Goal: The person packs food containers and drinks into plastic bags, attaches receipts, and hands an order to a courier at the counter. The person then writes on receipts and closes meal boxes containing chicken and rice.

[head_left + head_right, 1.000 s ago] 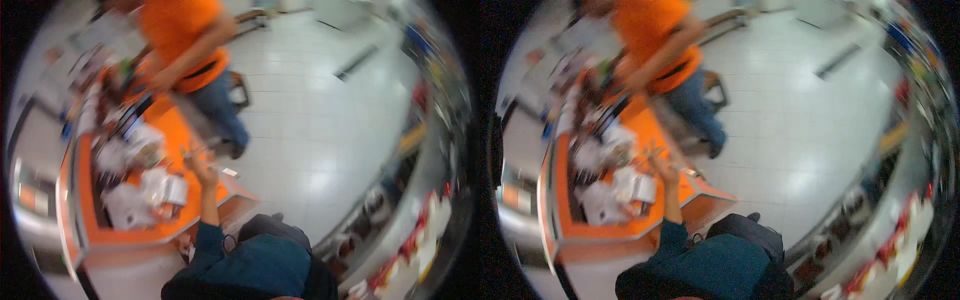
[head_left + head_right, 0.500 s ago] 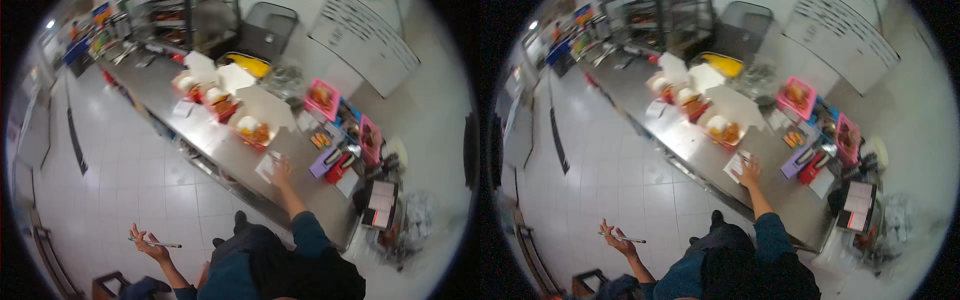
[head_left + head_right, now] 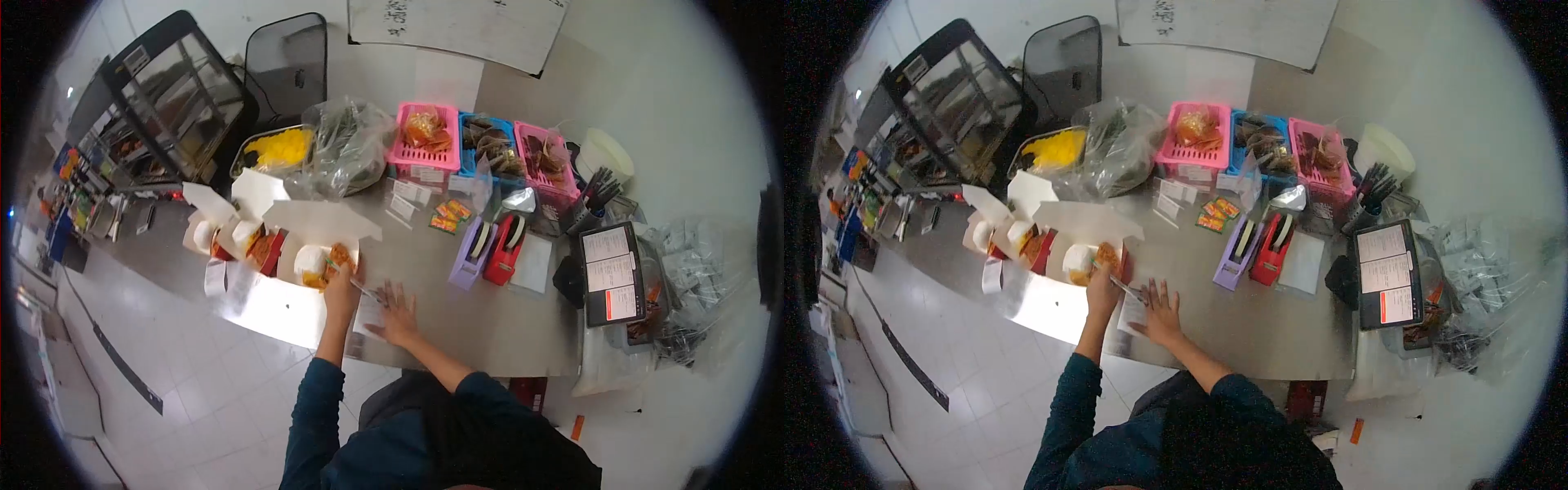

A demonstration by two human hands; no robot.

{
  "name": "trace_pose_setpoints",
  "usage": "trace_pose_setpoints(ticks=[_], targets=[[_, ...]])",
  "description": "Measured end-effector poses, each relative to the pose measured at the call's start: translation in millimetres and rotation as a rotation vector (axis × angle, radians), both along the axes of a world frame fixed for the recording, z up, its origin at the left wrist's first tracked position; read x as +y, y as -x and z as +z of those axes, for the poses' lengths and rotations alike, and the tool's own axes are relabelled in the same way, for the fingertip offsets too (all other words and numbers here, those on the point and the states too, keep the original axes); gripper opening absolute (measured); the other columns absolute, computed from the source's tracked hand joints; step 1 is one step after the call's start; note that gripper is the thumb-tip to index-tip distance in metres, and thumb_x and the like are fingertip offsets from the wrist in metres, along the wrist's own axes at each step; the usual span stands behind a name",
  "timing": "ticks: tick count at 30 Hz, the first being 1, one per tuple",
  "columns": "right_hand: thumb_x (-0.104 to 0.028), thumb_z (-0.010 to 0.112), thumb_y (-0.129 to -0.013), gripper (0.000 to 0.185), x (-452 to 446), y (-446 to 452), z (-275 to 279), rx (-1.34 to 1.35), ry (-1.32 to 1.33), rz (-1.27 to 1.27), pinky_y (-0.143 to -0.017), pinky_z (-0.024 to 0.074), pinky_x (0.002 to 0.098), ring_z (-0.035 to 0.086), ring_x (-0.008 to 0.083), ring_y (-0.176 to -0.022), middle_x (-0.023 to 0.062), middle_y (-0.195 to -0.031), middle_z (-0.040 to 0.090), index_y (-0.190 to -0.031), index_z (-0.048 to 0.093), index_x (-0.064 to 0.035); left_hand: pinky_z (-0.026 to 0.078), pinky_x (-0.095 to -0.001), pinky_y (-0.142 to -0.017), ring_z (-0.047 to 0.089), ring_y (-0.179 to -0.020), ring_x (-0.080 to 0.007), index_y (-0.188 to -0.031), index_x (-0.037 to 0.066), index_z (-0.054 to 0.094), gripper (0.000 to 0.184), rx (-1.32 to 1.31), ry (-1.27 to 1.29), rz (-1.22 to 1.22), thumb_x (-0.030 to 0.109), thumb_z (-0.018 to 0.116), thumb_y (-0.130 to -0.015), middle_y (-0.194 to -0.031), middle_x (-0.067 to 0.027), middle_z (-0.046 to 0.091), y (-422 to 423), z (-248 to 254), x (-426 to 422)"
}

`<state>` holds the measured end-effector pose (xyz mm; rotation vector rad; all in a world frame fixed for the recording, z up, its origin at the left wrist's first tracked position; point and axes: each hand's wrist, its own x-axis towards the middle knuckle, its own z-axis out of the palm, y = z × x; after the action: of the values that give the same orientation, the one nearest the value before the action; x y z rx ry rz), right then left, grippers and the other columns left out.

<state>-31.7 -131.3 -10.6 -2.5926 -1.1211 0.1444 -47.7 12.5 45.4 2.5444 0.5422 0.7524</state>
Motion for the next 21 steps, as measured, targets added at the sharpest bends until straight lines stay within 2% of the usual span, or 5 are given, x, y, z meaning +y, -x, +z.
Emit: trace_pose_setpoints(ticks=[1,10,13,17,21], targets=[[-0.062,0.050,-0.066,0.098,-1,-1,-2,0.006,-0.034,0.011,-0.093,0.0106,0.0606,0.003,0.0354,-0.127,0.0146,-0.139,0.005,-0.131,0.011,0.0004,0.041,-0.0437,-0.051,0.052,-0.062,-0.0368,-0.082,0.005,0.045,0.017,0.022,0.002,0.002,0.010,0.057,-0.070,-0.070,-0.0173,0.052,0,-11,1],[-0.058,0.052,-0.066,0.096,0,-11,7,0.080,0.062,0.008,-0.093,0.0108,0.0595,0.001,0.0354,-0.127,0.0164,-0.138,0.005,-0.132,0.010,-0.0018,0.045,-0.0333,-0.062,0.057,-0.070,-0.0280,-0.088,0.005,0.053,0.020,0.153,0.292,-0.203,0.006,0.061,-0.069,-0.074,-0.0131,0.057,46,10,-36],[-0.061,0.054,-0.062,0.101,-1,-9,17,0.113,-0.015,0.012,-0.094,0.0107,0.0577,0.000,0.0342,-0.127,0.0158,-0.139,0.003,-0.133,0.010,-0.0049,0.042,-0.0263,-0.064,0.053,-0.073,-0.0183,-0.099,-0.002,0.051,0.025,-0.219,0.180,0.100,0.003,0.057,-0.075,-0.080,-0.0090,0.055,46,5,25],[-0.060,0.056,-0.061,0.100,6,-12,2,0.121,0.036,0.031,-0.094,0.0080,0.0594,0.004,0.0381,-0.126,0.0180,-0.137,0.011,-0.133,0.013,-0.0051,0.037,-0.0329,-0.077,0.048,-0.089,-0.0236,-0.109,-0.001,0.048,0.031,-0.276,-0.023,0.343,0.010,0.052,-0.080,-0.103,-0.0154,0.052,34,12,163],[-0.058,0.055,-0.065,0.087,5,-13,2,0.156,0.122,0.062,-0.093,0.0051,0.0605,0.007,0.0413,-0.124,0.0208,-0.133,0.020,-0.130,0.026,-0.0074,0.043,-0.0374,-0.060,0.056,-0.070,-0.0307,-0.096,0.001,0.050,0.025,0.165,0.144,0.353,0.012,0.057,-0.074,-0.074,-0.0167,0.057,41,-2,211]])
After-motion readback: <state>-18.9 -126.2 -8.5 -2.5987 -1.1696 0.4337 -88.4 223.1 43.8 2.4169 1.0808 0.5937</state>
